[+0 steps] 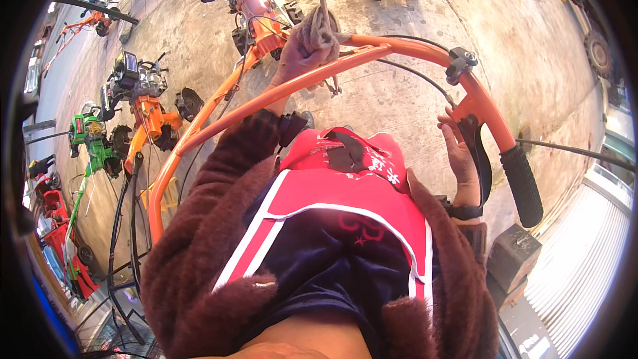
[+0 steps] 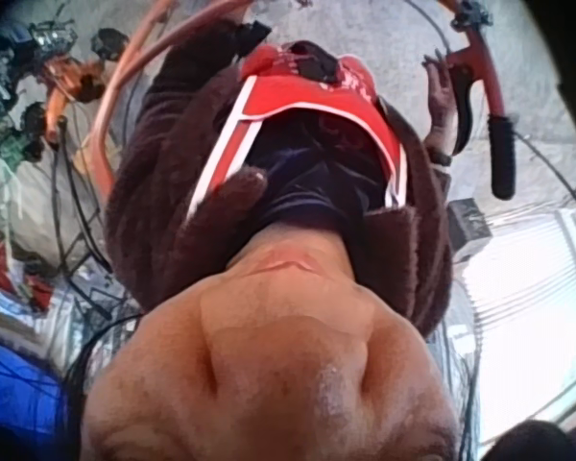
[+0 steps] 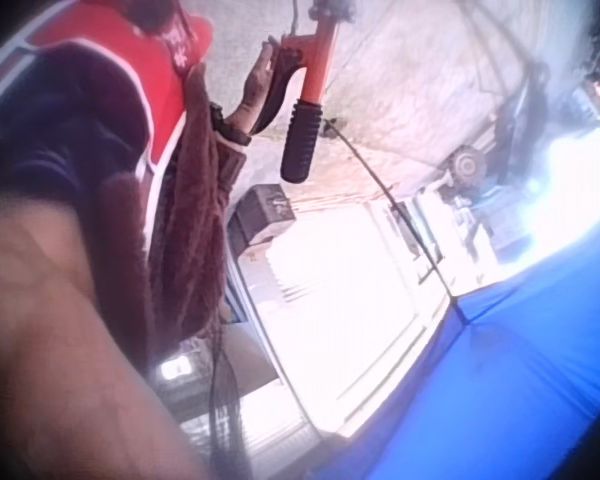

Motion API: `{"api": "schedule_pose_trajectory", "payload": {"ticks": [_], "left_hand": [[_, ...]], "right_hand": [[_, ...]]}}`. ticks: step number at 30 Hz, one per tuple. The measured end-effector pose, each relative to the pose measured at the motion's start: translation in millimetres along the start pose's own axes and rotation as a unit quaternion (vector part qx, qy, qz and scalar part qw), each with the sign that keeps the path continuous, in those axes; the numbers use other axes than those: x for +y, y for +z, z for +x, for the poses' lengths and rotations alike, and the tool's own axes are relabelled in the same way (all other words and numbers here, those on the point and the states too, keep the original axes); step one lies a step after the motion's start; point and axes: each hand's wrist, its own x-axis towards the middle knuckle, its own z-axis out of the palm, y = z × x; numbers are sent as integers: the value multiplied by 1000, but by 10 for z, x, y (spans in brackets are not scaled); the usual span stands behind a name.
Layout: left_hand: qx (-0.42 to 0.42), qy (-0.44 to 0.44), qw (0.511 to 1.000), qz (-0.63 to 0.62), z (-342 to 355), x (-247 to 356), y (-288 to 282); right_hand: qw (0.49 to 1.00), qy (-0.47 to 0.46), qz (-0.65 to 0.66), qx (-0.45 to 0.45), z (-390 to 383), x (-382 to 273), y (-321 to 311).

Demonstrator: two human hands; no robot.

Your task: The person wipes the handlebars and frame of an orange two-wheeled tractor with a cloth, then moves to a green two-wheeled tractor and wipes its engine and frame. The person also pulls out the dipstick on the green tractor to check the oil level.

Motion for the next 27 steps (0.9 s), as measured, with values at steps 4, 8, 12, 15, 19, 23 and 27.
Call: {"api": "schedule_pose_trajectory", "payload": {"ticks": [4,8,12,15,19,23,27], "left_hand": [[224,8,973,61,-299,-15,-533],[320,22,940,114,-421,136,-910],[65,47,994,72,-108,15,-538],[-50,-13,986,158,127,-77,-220],[-100,65,904,411,302,-44,-177],[-12,108,924,366,135,-140,-123],[25,-46,985,165,-43,-245,-242]], "right_hand": [[997,11,-7,70,-104,-26,-97],[1000,8,-2,11,-116,-79,105],[989,-66,-121,-50,81,-332,419],[976,-128,-139,-108,217,-625,648],[958,-190,-151,-154,365,-942,881],[945,-285,-124,-106,522,-1093,1019],[937,-331,-84,-77,616,-1173,1114]]}}
